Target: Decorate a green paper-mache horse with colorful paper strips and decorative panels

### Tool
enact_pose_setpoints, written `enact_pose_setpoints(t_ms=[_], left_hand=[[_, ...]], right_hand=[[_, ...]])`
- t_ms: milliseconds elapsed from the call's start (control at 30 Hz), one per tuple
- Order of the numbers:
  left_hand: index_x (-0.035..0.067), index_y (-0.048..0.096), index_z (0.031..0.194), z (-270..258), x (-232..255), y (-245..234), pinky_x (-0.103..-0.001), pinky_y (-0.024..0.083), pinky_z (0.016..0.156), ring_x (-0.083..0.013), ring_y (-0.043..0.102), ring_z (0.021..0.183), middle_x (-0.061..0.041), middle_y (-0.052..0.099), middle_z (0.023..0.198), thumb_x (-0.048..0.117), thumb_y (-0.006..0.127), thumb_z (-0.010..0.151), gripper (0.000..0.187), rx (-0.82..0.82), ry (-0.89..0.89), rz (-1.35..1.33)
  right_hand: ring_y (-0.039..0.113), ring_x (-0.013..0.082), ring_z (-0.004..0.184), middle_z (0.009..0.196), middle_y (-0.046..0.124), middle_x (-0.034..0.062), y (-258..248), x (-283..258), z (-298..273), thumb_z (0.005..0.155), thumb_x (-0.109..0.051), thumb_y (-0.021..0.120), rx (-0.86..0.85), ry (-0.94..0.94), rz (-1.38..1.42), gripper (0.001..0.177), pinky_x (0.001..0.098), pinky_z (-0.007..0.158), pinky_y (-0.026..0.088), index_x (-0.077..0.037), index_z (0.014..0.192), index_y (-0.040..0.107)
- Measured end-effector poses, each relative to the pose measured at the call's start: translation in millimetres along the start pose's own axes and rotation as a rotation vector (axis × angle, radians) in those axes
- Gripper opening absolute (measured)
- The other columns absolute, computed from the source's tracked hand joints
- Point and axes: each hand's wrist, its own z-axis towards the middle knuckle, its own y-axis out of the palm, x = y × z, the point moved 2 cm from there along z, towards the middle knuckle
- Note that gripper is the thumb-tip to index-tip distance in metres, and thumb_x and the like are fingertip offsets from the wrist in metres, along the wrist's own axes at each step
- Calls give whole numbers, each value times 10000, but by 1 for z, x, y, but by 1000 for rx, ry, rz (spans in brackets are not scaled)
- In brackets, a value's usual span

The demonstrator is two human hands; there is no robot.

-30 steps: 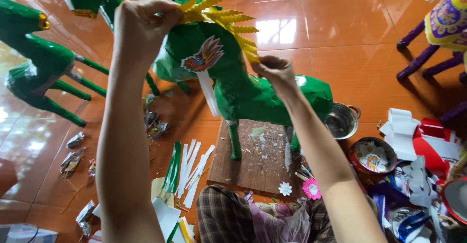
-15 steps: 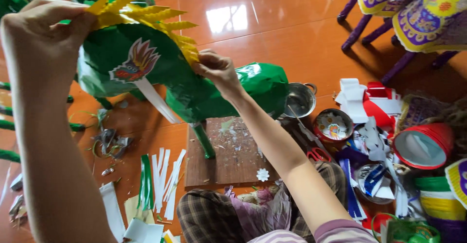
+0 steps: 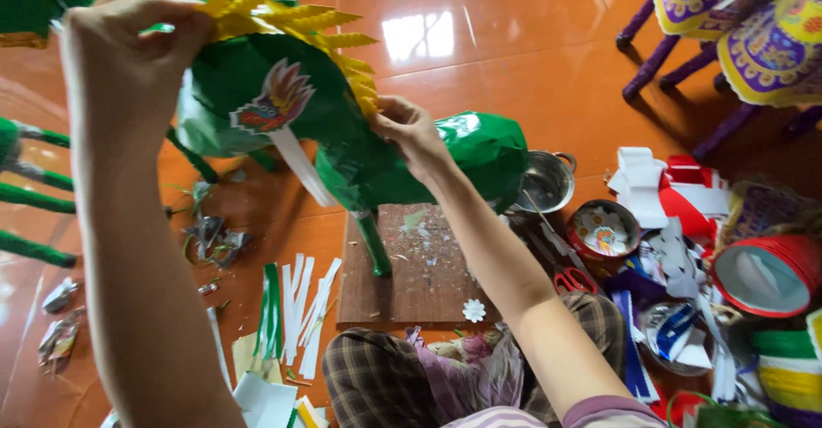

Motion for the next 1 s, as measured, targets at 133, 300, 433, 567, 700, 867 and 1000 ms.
enact_pose_setpoints(t_ms=[133,300,433,567,700,867,1000], left_hand=[[-157,742,1150,7,3,2,-302,594,837,-228,626,940,-195,672,1132,-220,765,1032,136,-10,-28,-104],[-134,749,1107,11,9,0,-294,554,771,-207,614,883,-169,684,1121,-176,765,1034,86,-13,-5,-25],[-106,755,1097,12,8,0,-299,548,756,-200,625,850,-147,689,1107,-128,768,1009,91,-20,20,101],[-93,752,1096,13,7,1,-295,541,766,-193,615,870,-130,685,1127,-97,768,1005,92,-4,-22,33],[-97,730,1119,11,4,5,-242,513,748,-149,570,866,-116,647,1161,-78,740,1032,90,11,-95,-112],[-93,725,1132,10,-1,7,-229,516,755,-142,574,878,-118,646,1177,-71,729,1025,110,26,-112,-153],[-70,727,1132,10,-2,4,-230,507,774,-141,583,939,-98,644,1214,-63,709,1035,98,-16,-137,-186]], right_hand=[[639,178,1035,1214,603,154,9,-32,-4,888,-153,756,-120,21,-133,617,223,854,535,22,1416,489],[573,185,1118,1297,628,125,42,-34,-3,949,-171,761,-120,-286,-167,697,279,944,496,-85,1535,394],[671,148,1107,1288,703,111,53,-20,-12,1022,14,630,-51,-455,-224,510,252,994,536,-95,1494,470],[654,156,1137,1336,670,95,40,3,-10,1010,14,612,64,-446,-209,425,259,1001,518,-35,1425,534],[672,124,1059,1226,725,69,34,15,-10,995,-7,639,187,-451,-209,329,233,966,521,-6,1325,642],[672,94,968,1170,755,58,36,20,-13,987,-50,670,266,-498,-270,300,208,889,529,-10,1284,689],[663,104,952,1152,745,62,40,13,-18,995,-30,642,246,-467,-323,294,205,863,526,-1,1286,677]])
